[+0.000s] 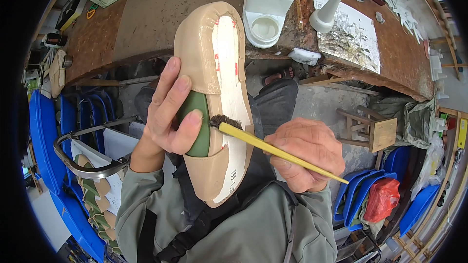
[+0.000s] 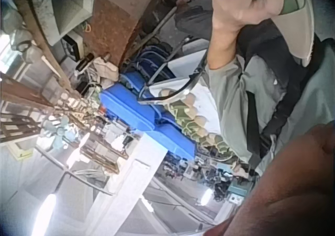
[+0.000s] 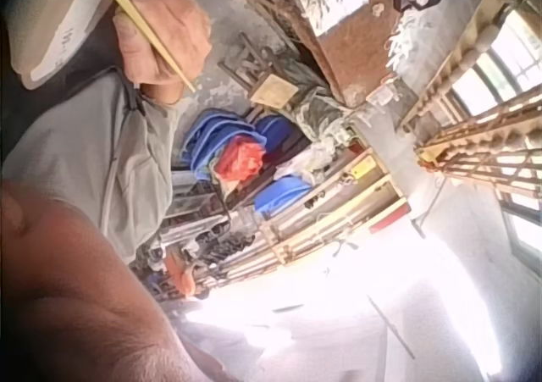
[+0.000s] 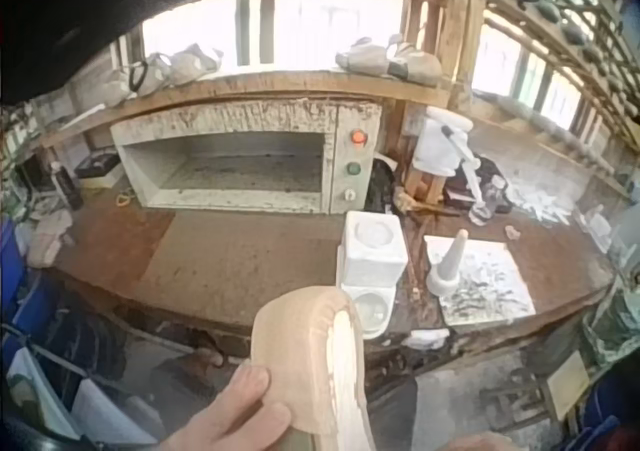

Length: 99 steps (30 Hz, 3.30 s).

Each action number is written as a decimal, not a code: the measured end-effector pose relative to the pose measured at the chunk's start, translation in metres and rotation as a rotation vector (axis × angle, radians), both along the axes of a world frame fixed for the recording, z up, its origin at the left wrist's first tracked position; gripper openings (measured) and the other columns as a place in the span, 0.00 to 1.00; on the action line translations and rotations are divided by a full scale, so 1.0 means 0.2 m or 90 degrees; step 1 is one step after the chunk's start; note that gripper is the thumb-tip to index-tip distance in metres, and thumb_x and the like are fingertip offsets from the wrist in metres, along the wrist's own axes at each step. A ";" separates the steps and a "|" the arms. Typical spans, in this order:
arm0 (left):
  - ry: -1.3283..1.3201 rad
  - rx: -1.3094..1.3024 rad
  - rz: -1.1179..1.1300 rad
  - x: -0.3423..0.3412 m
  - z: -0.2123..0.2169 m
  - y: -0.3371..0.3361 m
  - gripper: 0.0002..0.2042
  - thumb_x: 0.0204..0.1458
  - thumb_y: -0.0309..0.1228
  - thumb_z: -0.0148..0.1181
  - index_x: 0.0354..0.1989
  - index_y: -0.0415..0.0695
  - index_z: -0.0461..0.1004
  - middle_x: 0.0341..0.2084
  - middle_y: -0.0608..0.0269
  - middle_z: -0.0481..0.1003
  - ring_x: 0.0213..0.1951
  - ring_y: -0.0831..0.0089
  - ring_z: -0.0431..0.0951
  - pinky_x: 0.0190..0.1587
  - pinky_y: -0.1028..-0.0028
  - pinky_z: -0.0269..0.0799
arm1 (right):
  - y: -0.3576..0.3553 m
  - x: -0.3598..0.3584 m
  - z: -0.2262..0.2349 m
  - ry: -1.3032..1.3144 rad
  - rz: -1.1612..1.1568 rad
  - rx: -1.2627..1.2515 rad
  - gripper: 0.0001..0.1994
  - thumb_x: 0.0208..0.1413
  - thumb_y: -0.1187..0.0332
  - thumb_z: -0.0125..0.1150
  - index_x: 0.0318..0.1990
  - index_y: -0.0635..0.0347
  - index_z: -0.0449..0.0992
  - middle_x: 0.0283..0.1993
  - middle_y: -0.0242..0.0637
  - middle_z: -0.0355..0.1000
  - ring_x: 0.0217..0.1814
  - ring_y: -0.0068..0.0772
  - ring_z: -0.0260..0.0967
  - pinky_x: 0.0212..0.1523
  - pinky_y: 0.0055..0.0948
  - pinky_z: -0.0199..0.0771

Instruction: Applying adhesive to the sole and edges of a shoe upper using a brush.

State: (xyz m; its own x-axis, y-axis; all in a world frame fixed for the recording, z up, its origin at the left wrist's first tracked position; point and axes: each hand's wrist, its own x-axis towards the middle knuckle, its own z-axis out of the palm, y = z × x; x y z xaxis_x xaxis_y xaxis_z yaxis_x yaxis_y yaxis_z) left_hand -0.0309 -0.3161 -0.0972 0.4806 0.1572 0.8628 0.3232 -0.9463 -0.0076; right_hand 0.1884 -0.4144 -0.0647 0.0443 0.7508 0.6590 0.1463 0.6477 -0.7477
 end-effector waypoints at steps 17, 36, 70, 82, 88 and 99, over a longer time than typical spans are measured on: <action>0.001 0.024 -0.007 0.00 0.02 0.02 0.14 0.49 0.26 0.57 0.44 0.48 0.63 0.49 0.47 0.67 0.50 0.40 0.70 0.48 0.51 0.74 | -0.02 0.04 0.02 0.004 0.110 0.058 0.10 0.39 0.78 0.64 0.31 0.74 0.75 0.24 0.48 0.73 0.18 0.36 0.71 0.20 0.31 0.75; 0.042 0.050 0.014 -0.01 0.08 -0.01 0.19 0.49 0.31 0.58 0.50 0.50 0.61 0.51 0.52 0.65 0.50 0.45 0.71 0.51 0.49 0.72 | 0.20 0.09 0.10 -0.113 0.054 0.089 0.09 0.54 0.70 0.54 0.34 0.71 0.71 0.14 0.38 0.67 0.12 0.28 0.67 0.15 0.26 0.67; 0.034 0.031 -0.005 0.01 0.09 0.05 0.14 0.49 0.29 0.55 0.45 0.50 0.64 0.49 0.51 0.68 0.49 0.44 0.72 0.50 0.50 0.72 | 0.13 0.13 0.07 0.057 0.205 -0.008 0.10 0.42 0.72 0.66 0.28 0.73 0.76 0.23 0.48 0.72 0.19 0.36 0.71 0.21 0.30 0.73; -0.102 -0.007 -0.115 0.03 -0.04 0.04 0.18 0.48 0.24 0.56 0.47 0.46 0.61 0.49 0.39 0.63 0.50 0.33 0.67 0.53 0.48 0.68 | 0.39 0.00 0.07 0.315 0.033 -0.140 0.07 0.52 0.73 0.55 0.32 0.70 0.73 0.25 0.40 0.72 0.19 0.25 0.67 0.22 0.21 0.66; -0.056 -0.014 -0.092 -0.01 -0.14 0.15 0.22 0.53 0.28 0.47 0.58 0.41 0.54 0.61 0.41 0.51 0.60 0.42 0.58 0.58 0.49 0.62 | 0.24 0.07 0.01 0.022 0.107 -0.086 0.06 0.50 0.73 0.58 0.32 0.68 0.75 0.20 0.37 0.71 0.21 0.27 0.66 0.23 0.29 0.66; -0.287 -0.567 0.015 0.02 -0.78 0.38 0.29 0.44 0.24 0.65 0.56 0.37 0.59 0.55 0.47 0.61 0.58 0.56 0.63 0.59 0.65 0.63 | 0.66 0.22 -0.45 0.149 -0.151 -0.356 0.07 0.54 0.71 0.60 0.36 0.65 0.76 0.22 0.30 0.70 0.21 0.17 0.64 0.22 0.18 0.64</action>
